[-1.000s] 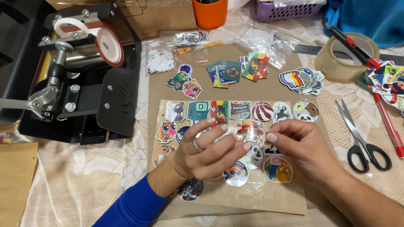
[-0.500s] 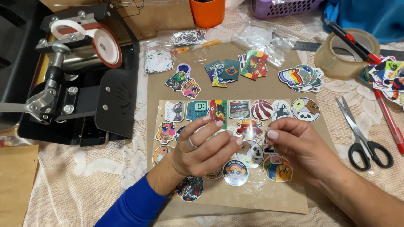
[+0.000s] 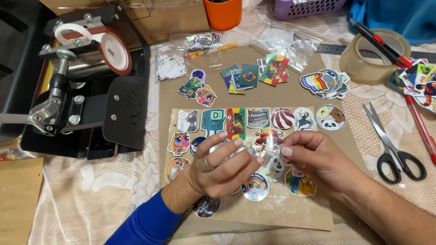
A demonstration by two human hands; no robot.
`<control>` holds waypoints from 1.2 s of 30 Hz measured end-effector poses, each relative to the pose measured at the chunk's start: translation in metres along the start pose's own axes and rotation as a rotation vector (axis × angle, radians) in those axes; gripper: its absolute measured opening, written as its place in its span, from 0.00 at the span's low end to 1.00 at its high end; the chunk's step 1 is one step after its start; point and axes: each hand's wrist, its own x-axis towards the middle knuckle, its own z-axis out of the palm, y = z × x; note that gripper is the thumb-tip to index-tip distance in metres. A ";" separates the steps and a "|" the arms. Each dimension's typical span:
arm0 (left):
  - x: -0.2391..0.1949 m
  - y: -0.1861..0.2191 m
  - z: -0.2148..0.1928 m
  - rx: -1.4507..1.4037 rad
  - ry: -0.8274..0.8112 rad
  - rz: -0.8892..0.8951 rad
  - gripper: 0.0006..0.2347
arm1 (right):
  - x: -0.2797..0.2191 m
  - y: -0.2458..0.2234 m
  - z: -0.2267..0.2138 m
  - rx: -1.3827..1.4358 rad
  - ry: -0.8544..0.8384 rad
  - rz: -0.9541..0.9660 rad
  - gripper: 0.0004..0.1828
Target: The person is organizing various stickers on a board, peeling the backing off some, and sticking them down while occasionally using scissors to trim them.
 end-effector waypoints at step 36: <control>-0.005 0.009 0.007 -0.666 -0.119 -0.728 0.12 | -0.004 -0.026 0.006 -0.733 0.012 -0.730 0.11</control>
